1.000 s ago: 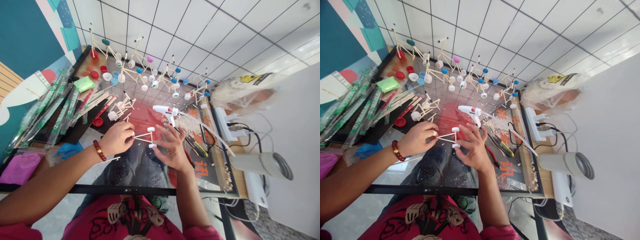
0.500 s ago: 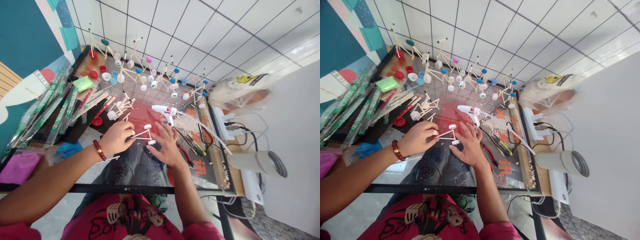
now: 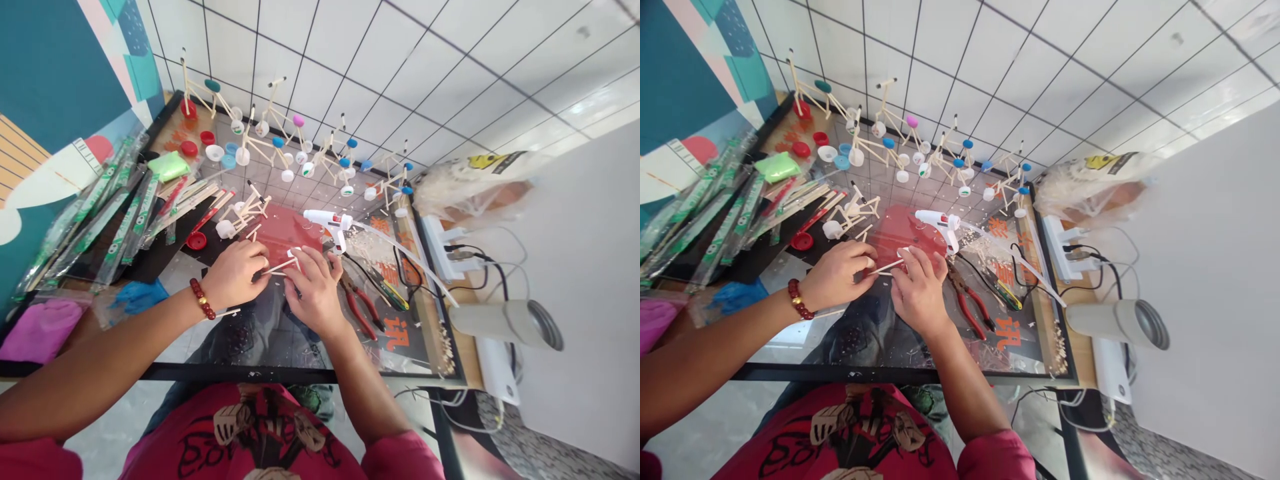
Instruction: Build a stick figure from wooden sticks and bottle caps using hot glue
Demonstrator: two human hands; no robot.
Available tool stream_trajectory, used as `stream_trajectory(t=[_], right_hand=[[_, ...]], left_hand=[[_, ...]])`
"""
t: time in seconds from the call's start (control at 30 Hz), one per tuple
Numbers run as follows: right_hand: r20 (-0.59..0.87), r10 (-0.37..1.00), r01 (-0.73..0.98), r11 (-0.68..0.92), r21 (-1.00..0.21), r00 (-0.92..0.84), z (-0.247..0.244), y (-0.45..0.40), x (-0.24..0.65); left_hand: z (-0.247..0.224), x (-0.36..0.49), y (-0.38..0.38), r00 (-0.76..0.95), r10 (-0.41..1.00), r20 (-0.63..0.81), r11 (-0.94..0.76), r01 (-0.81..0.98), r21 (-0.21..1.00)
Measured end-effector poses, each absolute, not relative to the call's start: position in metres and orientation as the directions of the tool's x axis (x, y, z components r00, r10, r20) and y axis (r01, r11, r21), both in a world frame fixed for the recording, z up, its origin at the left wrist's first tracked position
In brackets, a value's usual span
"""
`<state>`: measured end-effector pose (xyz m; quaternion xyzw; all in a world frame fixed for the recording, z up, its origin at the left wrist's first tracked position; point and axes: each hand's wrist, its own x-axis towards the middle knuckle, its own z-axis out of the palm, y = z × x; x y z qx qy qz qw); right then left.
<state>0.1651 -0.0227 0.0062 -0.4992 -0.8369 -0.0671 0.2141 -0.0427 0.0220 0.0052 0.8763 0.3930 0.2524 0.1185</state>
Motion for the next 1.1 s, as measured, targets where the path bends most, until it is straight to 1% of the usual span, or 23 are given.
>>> stream_trajectory(t=[0.2,0.3,0.4,0.5,0.6,0.7,0.8,0.87,0.97,1.03,1.1], right_hand=[[0.35,0.871,0.889,0.423,-0.178,-0.345,0.004,-0.02,0.166],[0.386,0.875,0.888,0.397,-0.231,-0.291,0.006,-0.021,0.168],[0.438,0.857,0.87,0.413,-0.267,-0.273,0.006,-0.022,0.168],[0.457,0.838,0.855,0.448,-0.262,-0.299,0.007,-0.021,0.167],[0.442,0.823,0.833,0.495,-0.247,-0.358,0.008,-0.019,0.165],[0.412,0.824,0.818,0.515,-0.256,-0.39,0.01,-0.017,0.162],[0.41,0.83,0.81,0.511,-0.287,-0.378,0.01,-0.014,0.162],[0.429,0.827,0.805,0.51,-0.303,-0.362,0.009,-0.013,0.163],[0.442,0.831,0.803,0.5,-0.323,-0.339,0.006,-0.013,0.166],[0.443,0.835,0.802,0.493,-0.337,-0.327,0.005,-0.012,0.167],[0.453,0.834,0.8,0.49,-0.347,-0.315,0.004,-0.012,0.167]], left_hand=[[0.005,-0.043,0.021,0.539,0.761,0.361,-0.648,0.614,0.45],[0.004,-0.043,0.019,0.537,0.759,0.368,-0.649,0.59,0.48],[0.004,-0.042,0.018,0.518,0.745,0.42,-0.666,0.538,0.517],[0.005,-0.041,0.018,0.503,0.721,0.477,-0.691,0.479,0.541],[0.005,-0.04,0.018,0.496,0.701,0.513,-0.712,0.449,0.539],[0.005,-0.039,0.017,0.499,0.698,0.513,-0.715,0.443,0.542],[0.011,-0.041,0.015,0.496,0.693,0.524,-0.721,0.455,0.523],[0.021,-0.046,0.018,0.443,0.69,0.572,-0.721,0.488,0.491],[0.038,-0.055,0.031,0.268,0.726,0.634,-0.636,0.613,0.469],[0.045,-0.061,0.047,0.17,0.763,0.623,-0.544,0.689,0.479],[0.045,-0.063,0.066,0.142,0.8,0.583,-0.489,0.718,0.495]])
